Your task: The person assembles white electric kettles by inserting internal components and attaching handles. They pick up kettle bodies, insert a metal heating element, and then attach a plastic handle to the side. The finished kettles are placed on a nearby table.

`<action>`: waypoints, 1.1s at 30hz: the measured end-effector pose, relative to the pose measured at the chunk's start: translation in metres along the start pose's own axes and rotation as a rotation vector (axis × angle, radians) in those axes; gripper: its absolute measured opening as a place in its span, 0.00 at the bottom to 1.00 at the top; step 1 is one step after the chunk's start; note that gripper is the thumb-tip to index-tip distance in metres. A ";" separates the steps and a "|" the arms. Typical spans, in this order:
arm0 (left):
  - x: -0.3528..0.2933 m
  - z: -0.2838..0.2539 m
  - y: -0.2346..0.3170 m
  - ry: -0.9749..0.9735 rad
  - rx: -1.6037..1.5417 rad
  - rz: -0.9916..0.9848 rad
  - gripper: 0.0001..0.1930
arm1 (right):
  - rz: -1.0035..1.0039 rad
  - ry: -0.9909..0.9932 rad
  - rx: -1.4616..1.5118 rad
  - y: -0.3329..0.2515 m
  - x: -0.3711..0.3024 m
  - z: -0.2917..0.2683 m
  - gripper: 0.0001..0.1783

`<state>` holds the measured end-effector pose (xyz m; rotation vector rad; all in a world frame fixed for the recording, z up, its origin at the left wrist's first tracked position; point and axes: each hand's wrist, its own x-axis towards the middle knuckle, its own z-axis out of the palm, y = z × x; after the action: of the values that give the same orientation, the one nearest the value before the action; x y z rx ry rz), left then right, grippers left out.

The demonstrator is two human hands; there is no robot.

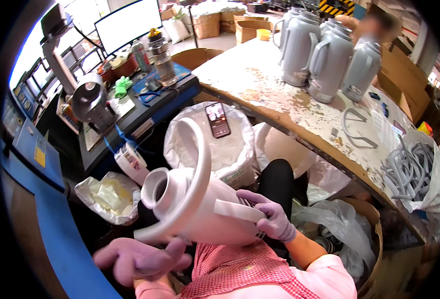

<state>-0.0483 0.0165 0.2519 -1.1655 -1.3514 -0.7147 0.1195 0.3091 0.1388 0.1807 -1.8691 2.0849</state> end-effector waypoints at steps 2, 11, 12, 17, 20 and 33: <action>0.002 -0.005 0.006 -0.204 0.291 0.128 0.31 | -0.054 0.041 0.003 -0.012 0.002 -0.013 0.35; -0.040 0.095 0.097 -0.975 -1.146 -0.309 0.56 | -0.238 0.996 -0.040 -0.046 0.011 -0.110 0.35; -0.044 0.097 0.091 -0.918 -1.171 -0.394 0.57 | -0.234 1.116 -0.058 -0.049 0.010 -0.134 0.37; -0.061 0.075 0.054 -0.385 -1.052 -1.211 0.40 | -0.570 1.458 -0.132 -0.088 0.063 -0.198 0.30; -0.083 0.058 0.035 -0.369 -0.880 -1.322 0.31 | -0.526 1.342 -0.575 -0.049 0.085 -0.292 0.21; -0.103 0.041 0.030 -0.399 -0.699 -1.463 0.31 | -0.003 1.158 -1.247 -0.038 0.195 -0.465 0.21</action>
<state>-0.0507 0.0403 0.1398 -0.6290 -2.3570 -2.1948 0.0078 0.8013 0.1750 -1.0338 -1.8306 0.3745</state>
